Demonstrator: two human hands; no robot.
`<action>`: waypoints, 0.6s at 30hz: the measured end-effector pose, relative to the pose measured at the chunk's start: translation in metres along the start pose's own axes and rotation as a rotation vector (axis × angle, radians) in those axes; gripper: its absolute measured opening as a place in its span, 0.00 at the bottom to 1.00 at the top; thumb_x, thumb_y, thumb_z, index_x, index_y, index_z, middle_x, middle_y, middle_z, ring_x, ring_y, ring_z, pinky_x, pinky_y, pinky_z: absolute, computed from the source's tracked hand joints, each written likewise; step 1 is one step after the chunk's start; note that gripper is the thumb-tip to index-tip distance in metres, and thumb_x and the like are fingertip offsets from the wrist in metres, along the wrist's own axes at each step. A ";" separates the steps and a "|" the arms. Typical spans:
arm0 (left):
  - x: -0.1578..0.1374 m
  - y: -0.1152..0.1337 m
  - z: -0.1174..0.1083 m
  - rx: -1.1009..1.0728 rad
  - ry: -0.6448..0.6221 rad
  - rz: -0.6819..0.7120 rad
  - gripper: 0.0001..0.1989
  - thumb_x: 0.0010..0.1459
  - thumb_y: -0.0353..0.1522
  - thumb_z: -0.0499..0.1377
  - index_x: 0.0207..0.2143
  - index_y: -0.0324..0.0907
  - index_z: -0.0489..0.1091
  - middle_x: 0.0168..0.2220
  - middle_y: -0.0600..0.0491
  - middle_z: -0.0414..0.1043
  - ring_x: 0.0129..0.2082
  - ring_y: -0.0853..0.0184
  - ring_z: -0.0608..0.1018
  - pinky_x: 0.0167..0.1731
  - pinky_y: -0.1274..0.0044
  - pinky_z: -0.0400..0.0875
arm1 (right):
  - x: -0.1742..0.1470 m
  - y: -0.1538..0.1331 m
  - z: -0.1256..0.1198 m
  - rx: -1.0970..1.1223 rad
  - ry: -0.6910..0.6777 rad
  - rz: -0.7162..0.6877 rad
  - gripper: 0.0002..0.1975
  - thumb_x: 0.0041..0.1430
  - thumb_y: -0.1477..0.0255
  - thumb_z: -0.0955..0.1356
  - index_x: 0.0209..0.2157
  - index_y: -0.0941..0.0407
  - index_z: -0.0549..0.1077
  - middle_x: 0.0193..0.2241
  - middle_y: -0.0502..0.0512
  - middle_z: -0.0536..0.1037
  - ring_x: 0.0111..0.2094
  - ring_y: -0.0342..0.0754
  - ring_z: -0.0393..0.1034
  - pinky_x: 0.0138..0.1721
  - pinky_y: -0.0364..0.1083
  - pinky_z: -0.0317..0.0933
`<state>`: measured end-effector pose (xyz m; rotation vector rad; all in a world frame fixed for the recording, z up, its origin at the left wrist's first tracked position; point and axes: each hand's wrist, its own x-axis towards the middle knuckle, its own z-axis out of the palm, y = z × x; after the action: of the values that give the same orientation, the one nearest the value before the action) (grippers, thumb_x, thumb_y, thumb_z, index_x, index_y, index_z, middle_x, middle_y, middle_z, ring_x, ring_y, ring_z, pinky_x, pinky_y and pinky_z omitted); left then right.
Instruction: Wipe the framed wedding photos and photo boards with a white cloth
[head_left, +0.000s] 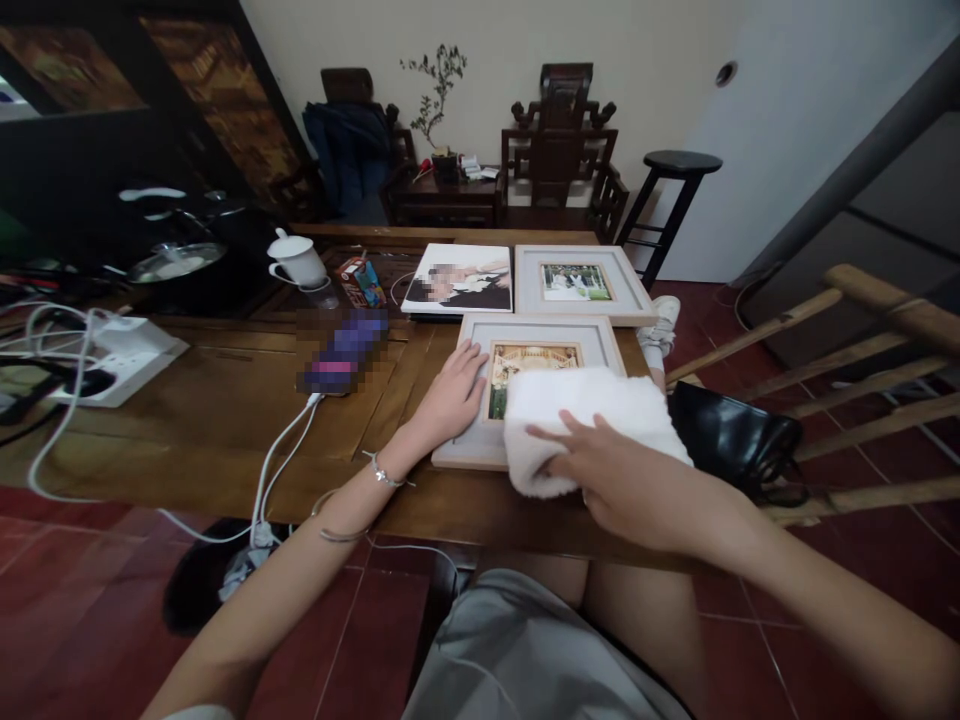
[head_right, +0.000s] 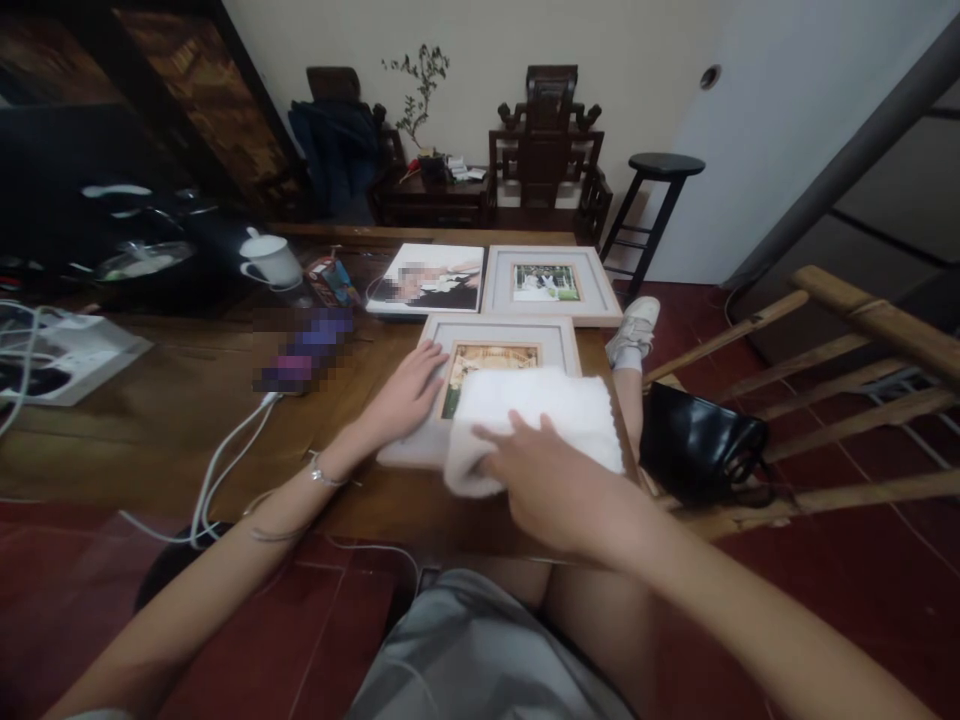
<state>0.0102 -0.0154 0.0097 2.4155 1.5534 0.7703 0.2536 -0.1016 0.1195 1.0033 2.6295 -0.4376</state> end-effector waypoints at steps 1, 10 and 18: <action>0.000 0.000 0.001 -0.001 0.004 -0.003 0.23 0.68 0.33 0.47 0.60 0.32 0.66 0.66 0.37 0.63 0.70 0.54 0.58 0.69 0.58 0.53 | -0.005 -0.008 0.001 0.016 -0.025 -0.026 0.31 0.53 0.86 0.61 0.57 0.57 0.74 0.72 0.55 0.52 0.70 0.69 0.44 0.65 0.70 0.50; 0.001 0.003 0.000 -0.174 0.065 -0.074 0.29 0.73 0.42 0.39 0.64 0.35 0.62 0.67 0.41 0.62 0.70 0.58 0.59 0.69 0.61 0.53 | 0.055 -0.011 0.017 -0.102 0.175 -0.012 0.31 0.56 0.85 0.60 0.61 0.56 0.70 0.72 0.59 0.50 0.71 0.73 0.39 0.63 0.77 0.46; 0.000 0.009 -0.007 -0.242 0.081 0.030 0.31 0.73 0.45 0.39 0.72 0.39 0.45 0.73 0.43 0.44 0.73 0.58 0.47 0.71 0.61 0.44 | 0.145 0.039 -0.005 -0.225 0.456 0.104 0.26 0.62 0.83 0.61 0.61 0.59 0.70 0.72 0.63 0.48 0.72 0.72 0.35 0.65 0.78 0.39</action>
<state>0.0134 -0.0201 0.0194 2.2625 1.3646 1.0104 0.1758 0.0144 0.0629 1.2765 2.9074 0.1302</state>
